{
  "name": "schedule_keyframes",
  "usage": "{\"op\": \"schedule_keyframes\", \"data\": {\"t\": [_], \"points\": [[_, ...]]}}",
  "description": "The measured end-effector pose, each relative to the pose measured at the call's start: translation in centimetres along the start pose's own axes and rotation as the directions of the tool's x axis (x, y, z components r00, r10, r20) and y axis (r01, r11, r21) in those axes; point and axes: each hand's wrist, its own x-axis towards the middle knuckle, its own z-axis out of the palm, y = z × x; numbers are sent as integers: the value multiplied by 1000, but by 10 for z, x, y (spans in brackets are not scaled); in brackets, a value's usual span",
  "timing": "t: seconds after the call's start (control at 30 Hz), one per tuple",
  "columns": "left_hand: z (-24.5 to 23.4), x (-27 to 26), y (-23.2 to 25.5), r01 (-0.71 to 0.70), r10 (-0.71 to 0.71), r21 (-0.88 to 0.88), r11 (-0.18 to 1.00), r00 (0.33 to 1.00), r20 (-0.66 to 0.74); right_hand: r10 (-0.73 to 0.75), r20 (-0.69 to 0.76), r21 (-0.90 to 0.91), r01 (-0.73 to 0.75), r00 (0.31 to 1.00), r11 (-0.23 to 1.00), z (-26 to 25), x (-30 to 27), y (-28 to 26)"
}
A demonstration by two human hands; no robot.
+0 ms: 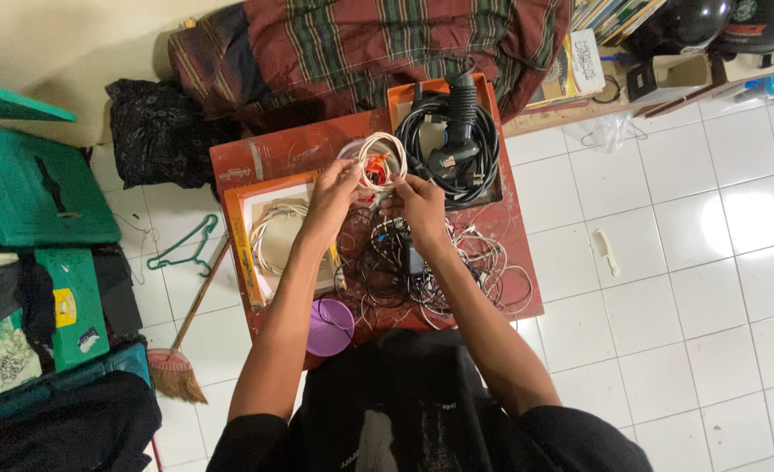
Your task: The person untangles and coils several electrical cables and wires by hand on a small table, coiling an orange cable and then coiling a white cable into circular loops.
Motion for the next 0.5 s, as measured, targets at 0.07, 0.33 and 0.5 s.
{"op": "schedule_keyframes", "data": {"t": [0.07, 0.33, 0.5], "points": [[-4, 21, -20, 5, -6, -26, 1000, 1000, -10, 10, -43, -34, -12, 999, 999, 1, 2, 3], [-24, 44, -45, -54, 37, 237, 970, 996, 76, -217, -70, -585, 136, 974, 799, 30, -9, -24], [-8, 49, 2, 113, -147, 675, 729, 989, -7, -474, 85, -790, 349, 877, 504, 40, 4, -11]]}}
